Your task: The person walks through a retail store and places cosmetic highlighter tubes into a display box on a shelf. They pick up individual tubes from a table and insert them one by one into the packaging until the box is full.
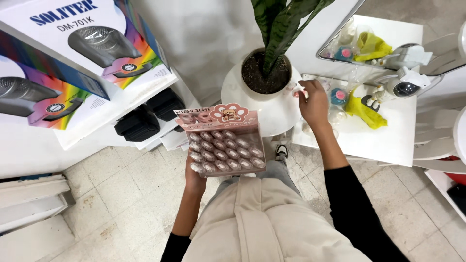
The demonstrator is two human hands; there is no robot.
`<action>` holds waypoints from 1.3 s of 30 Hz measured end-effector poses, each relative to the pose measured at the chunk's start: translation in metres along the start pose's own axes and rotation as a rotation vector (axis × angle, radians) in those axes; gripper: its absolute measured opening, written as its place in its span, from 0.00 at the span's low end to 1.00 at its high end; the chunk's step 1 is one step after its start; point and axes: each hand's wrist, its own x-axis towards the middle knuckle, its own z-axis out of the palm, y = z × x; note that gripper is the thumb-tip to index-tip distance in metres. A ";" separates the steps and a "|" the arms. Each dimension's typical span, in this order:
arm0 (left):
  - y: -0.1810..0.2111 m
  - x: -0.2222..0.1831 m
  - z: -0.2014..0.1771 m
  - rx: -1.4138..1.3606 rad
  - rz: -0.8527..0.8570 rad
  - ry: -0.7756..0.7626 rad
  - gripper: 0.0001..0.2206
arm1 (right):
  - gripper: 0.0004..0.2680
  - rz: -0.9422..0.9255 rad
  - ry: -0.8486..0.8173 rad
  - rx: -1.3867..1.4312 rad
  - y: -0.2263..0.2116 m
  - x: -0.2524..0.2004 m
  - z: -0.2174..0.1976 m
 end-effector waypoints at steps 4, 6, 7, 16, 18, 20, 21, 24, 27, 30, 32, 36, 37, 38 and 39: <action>-0.005 -0.001 -0.003 -0.014 0.010 -0.011 0.29 | 0.16 -0.177 -0.006 -0.099 0.060 0.014 0.060; -0.009 -0.004 -0.004 -0.037 -0.035 0.022 0.29 | 0.20 -0.191 -0.057 -0.131 0.087 0.014 0.092; -0.010 -0.004 -0.002 -0.034 -0.036 0.023 0.29 | 0.20 -0.189 -0.057 -0.129 0.097 0.012 0.103; -0.004 -0.004 0.005 -0.041 -0.042 0.036 0.27 | 0.11 -0.069 -0.158 -0.223 0.094 -0.014 0.108; -0.007 -0.001 -0.001 -0.046 -0.034 0.047 0.27 | 0.06 0.016 -0.062 -0.160 0.040 -0.016 0.068; -0.011 0.000 -0.009 -0.045 -0.028 0.049 0.27 | 0.06 0.040 -0.025 -0.046 -0.022 -0.026 0.015; -0.014 0.000 -0.012 -0.043 -0.023 0.048 0.27 | 0.07 0.066 0.017 0.067 -0.053 -0.032 -0.012; -0.027 0.006 -0.031 -0.090 0.016 0.009 0.27 | 0.06 -0.011 0.019 0.360 -0.086 -0.060 -0.062; -0.033 0.013 -0.041 -0.197 0.016 -0.004 0.27 | 0.05 -0.232 0.001 0.518 -0.110 -0.078 -0.086; -0.025 0.014 -0.034 -0.201 0.019 -0.025 0.26 | 0.09 -0.319 -0.126 0.422 -0.147 -0.081 -0.093; -0.021 0.013 -0.028 -0.170 0.024 -0.039 0.26 | 0.10 -0.341 -0.184 0.366 -0.163 -0.078 -0.092; -0.017 0.014 -0.026 -0.121 0.002 -0.034 0.27 | 0.12 -0.466 -0.300 0.207 -0.180 -0.072 -0.090; -0.016 0.012 -0.025 -0.122 0.001 -0.034 0.27 | 0.12 -0.466 -0.301 0.207 -0.182 -0.072 -0.090; -0.014 0.011 -0.023 -0.087 0.003 -0.039 0.27 | 0.14 -0.464 -0.358 0.137 -0.183 -0.073 -0.089; -0.013 0.010 -0.022 -0.053 0.005 -0.044 0.28 | 0.15 -0.461 -0.415 0.067 -0.185 -0.073 -0.089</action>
